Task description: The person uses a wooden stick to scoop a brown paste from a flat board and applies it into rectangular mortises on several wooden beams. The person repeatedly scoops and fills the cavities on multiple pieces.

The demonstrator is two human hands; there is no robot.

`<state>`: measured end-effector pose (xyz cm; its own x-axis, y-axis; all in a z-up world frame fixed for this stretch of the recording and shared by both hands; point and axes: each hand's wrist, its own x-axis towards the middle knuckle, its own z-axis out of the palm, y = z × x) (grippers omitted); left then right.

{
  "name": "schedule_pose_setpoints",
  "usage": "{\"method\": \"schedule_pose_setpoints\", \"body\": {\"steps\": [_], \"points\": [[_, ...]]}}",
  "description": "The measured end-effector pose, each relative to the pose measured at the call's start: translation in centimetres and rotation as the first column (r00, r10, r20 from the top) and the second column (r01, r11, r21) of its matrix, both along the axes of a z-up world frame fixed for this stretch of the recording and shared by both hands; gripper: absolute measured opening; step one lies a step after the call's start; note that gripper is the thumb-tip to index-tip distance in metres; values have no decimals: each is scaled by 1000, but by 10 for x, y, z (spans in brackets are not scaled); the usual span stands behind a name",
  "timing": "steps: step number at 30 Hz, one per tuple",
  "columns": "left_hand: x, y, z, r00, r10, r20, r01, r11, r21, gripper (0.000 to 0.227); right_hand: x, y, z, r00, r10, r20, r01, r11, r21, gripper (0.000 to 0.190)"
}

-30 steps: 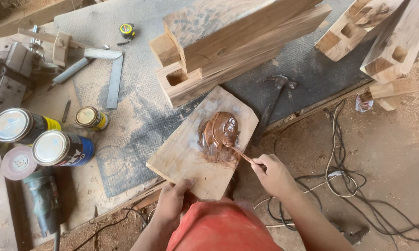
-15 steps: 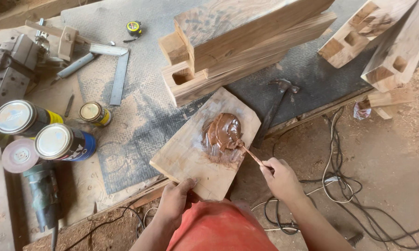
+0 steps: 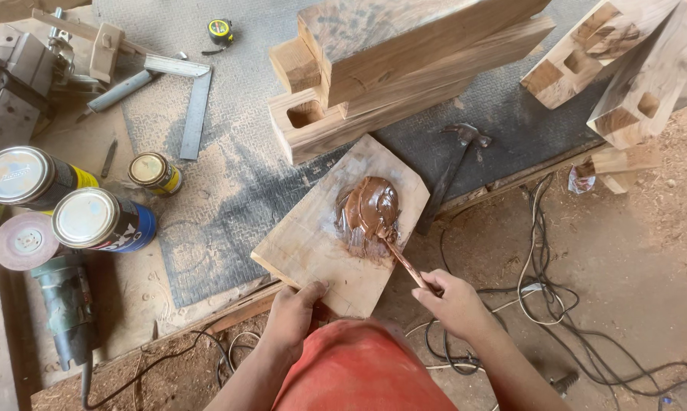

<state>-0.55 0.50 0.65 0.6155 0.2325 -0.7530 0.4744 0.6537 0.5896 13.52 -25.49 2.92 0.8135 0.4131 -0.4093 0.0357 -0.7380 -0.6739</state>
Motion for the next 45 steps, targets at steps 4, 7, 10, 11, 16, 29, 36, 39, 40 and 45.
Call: {"method": "schedule_pose_setpoints", "body": {"steps": [4, 7, 10, 11, 16, 29, 36, 39, 40, 45], "points": [[-3, 3, -4, 999, -28, -15, 29, 999, 44, 22, 10, -5, -3, 983, -48, -179, 18, 986, -165, 42], [-4, 4, -7, 999, -39, -4, 39, 999, 29, 21, 20, -2, -3, 882, -203, -425, 103, 964, -247, 43], [-6, 5, -9, 1000, -10, 2, 10, 1000, -18, 19, 15, 2, -7, 760, -274, -590, 208, 962, -179, 47], [-8, 4, -9, 1000, -15, 10, 15, 1000, -15, 19, 9, -1, -7, 703, -293, -648, 255, 954, -155, 50], [-7, 14, -5, 1000, -22, 8, 22, 1000, -3, 22, -12, -29, -12, 673, -298, -677, 175, 954, -246, 51], [22, 10, 43, 975, -185, 126, 178, 982, 65, 32, -31, -33, -48, 611, -84, -787, 758, 348, 551, 61], [28, 6, 55, 969, -222, 109, 211, 972, 101, 35, -28, -3, -50, 632, -243, -736, 768, 327, 551, 31], [29, 6, 56, 968, -220, 118, 211, 974, 84, 34, -28, 15, -60, 675, -356, -646, 737, 335, 587, 21], [29, 5, 56, 969, -218, 119, 210, 974, 82, 33, -30, 20, -64, 699, -373, -610, 715, 338, 612, 21], [33, 5, 56, 971, -203, 128, 193, 977, 86, 33, -40, 42, -88, 846, -443, -298, 499, 456, 737, 24]]}}
